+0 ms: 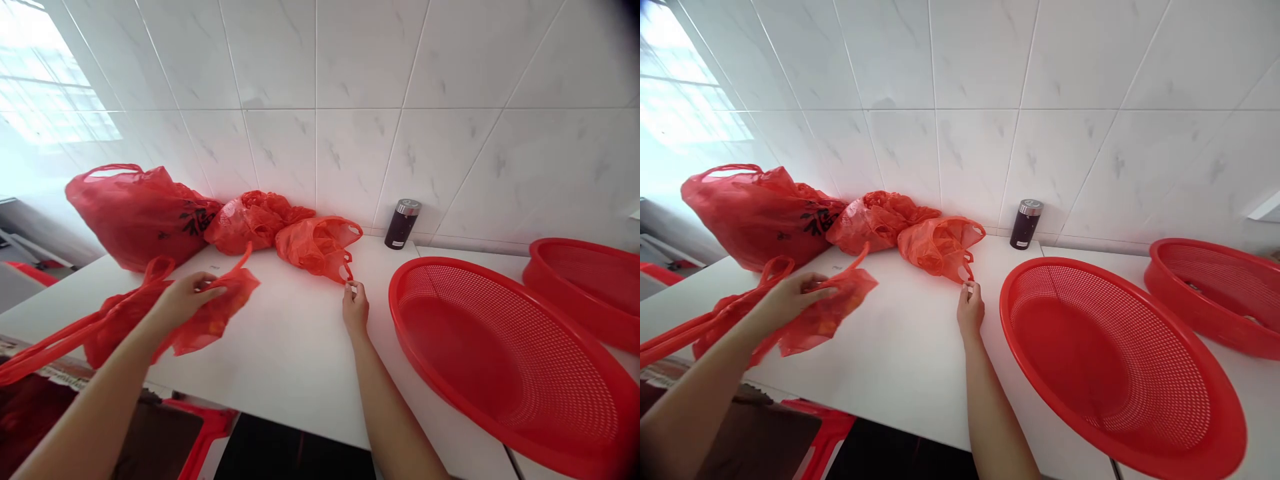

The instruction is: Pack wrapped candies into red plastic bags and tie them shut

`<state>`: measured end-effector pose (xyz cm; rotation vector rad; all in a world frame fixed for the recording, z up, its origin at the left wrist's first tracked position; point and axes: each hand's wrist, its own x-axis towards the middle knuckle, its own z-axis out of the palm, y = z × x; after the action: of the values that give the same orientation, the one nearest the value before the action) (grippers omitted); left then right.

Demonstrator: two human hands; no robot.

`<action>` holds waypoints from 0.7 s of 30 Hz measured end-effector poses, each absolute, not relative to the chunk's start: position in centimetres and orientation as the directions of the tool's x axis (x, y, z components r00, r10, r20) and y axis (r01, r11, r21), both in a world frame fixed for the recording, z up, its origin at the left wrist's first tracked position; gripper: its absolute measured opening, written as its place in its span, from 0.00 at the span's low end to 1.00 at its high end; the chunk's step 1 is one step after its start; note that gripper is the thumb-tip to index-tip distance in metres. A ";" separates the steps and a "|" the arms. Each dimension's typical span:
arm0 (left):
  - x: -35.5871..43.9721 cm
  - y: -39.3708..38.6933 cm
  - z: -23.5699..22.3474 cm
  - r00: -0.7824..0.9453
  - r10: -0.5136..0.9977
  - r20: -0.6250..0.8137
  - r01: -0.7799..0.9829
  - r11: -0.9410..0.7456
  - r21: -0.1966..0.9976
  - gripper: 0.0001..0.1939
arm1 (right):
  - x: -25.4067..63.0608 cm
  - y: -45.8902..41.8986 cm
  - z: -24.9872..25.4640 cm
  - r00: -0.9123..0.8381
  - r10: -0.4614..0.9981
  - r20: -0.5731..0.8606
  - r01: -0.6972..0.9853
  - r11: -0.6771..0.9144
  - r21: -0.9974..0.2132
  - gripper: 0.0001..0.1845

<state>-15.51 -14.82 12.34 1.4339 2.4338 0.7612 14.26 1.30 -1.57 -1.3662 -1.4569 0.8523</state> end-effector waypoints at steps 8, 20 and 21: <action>-19.4 -17.3 13.1 -0.700 0.656 0.282 0.704 0.701 0.117 0.30 | 14.4 1.5 -1.6 0.051 0.981 0.185 0.325 0.159 -0.932 0.15; -6.0 -12.8 1.9 -0.158 0.898 0.411 0.936 0.003 0.353 0.18 | 21.6 -9.8 9.1 -0.331 0.711 0.620 0.260 0.700 -0.665 0.08; -5.7 -12.8 1.1 -0.137 0.914 0.381 0.928 -0.016 0.372 0.18 | 24.5 -10.1 10.6 -0.242 0.720 0.651 0.336 0.691 -0.639 0.08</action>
<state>-5.75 -12.78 1.14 2.0795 2.2205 0.8769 24.45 -10.07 10.60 -0.8305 -1.8431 0.4526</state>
